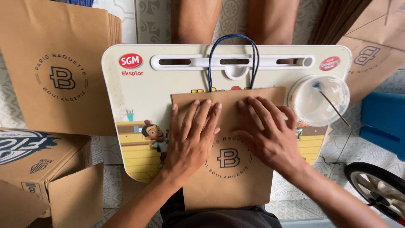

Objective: The person sits on the floor and assembles brown paper bags by applying glue to a cardboard insert and attaching it to the bag's handle area. They use a small brush to apply glue from a container and press the insert into place.

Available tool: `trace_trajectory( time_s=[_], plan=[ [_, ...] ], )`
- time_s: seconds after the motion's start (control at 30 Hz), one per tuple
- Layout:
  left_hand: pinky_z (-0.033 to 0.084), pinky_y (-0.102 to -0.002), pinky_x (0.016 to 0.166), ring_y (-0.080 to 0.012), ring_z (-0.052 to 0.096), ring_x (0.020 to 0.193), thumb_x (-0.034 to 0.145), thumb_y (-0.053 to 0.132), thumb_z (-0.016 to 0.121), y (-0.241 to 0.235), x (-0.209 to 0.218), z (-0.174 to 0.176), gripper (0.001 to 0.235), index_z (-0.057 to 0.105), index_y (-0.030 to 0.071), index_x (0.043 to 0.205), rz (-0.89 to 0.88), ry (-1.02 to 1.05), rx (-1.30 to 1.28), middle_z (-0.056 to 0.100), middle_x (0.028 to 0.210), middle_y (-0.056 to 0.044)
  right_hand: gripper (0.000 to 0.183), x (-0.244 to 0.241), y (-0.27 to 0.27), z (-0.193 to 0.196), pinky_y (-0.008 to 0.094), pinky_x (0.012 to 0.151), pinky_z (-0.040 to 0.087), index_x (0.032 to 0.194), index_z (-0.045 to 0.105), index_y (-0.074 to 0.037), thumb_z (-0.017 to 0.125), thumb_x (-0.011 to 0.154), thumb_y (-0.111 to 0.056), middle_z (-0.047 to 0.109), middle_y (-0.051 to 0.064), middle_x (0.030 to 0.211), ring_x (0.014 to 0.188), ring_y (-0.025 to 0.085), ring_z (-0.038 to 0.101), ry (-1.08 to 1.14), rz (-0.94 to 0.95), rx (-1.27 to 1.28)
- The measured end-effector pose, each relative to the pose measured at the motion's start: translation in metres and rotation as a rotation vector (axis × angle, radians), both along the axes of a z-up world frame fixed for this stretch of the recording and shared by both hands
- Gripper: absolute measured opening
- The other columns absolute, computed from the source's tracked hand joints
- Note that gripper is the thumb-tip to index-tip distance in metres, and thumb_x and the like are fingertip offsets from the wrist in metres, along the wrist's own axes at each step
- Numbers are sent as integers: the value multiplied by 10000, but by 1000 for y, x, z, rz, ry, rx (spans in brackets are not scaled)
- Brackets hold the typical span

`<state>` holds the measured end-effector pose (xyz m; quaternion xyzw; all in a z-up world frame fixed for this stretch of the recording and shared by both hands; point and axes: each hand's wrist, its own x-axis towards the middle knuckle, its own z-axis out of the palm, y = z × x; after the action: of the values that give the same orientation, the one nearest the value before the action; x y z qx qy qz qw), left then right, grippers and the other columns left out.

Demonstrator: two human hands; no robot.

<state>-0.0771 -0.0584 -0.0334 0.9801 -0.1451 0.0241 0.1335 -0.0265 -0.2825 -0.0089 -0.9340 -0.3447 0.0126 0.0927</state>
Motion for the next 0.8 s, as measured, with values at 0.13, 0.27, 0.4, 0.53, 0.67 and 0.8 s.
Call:
trace_trajectory(
  time_s=[0.13, 0.27, 0.4, 0.53, 0.67, 0.8],
  plan=[
    [311, -599, 1220, -251, 480, 1440, 1114, 350, 550, -3, -4, -4, 497, 442, 160, 1560, 28, -3, -15, 470, 1560, -65, 715, -16, 42, -8, 471, 1141, 312, 1492, 612, -66, 396, 1087, -614, 486, 105, 1587, 1482, 294, 428, -132, -54, -141],
    [283, -591, 1220, -257, 507, 1414, 1059, 220, 530, -5, -2, -9, 463, 518, 176, 1520, 71, -131, -68, 545, 1502, -71, 601, -29, 58, -21, 615, 1243, 12, 1591, 382, -58, 393, 1117, -428, 314, 160, 1680, 1569, 284, 270, 137, -171, 62],
    [266, -588, 1210, -230, 509, 1398, 1065, 299, 489, -7, -3, -14, 435, 571, 239, 1488, 127, -220, -67, 604, 1449, -41, 549, -29, 52, -13, 659, 1194, -53, 1601, 410, -119, 415, 1121, -385, 389, 102, 1665, 1545, 258, 329, 126, -258, 145],
    [241, -562, 1222, -211, 507, 1403, 1081, 343, 468, -5, -6, -14, 437, 563, 243, 1495, 126, -189, -65, 597, 1467, -31, 624, -41, 26, -23, 581, 1201, -132, 1614, 385, -133, 328, 1110, -497, 333, 95, 1687, 1555, 239, 281, 152, -376, 70],
    [236, -527, 1233, -223, 460, 1454, 1081, 396, 466, -5, -5, -14, 512, 521, 144, 1523, 168, -155, -81, 495, 1576, -66, 625, -47, 11, -29, 528, 1234, -96, 1619, 367, -85, 372, 1113, -452, 320, 131, 1691, 1566, 242, 251, 119, -434, 21],
    [217, -534, 1239, -236, 430, 1476, 1084, 377, 443, -6, -6, -12, 516, 505, 130, 1533, 159, -129, -75, 481, 1587, -74, 683, -45, 24, -31, 539, 1235, -111, 1624, 326, -99, 298, 1091, -526, 234, 111, 1710, 1582, 239, 165, 123, -418, 1]
  ],
)
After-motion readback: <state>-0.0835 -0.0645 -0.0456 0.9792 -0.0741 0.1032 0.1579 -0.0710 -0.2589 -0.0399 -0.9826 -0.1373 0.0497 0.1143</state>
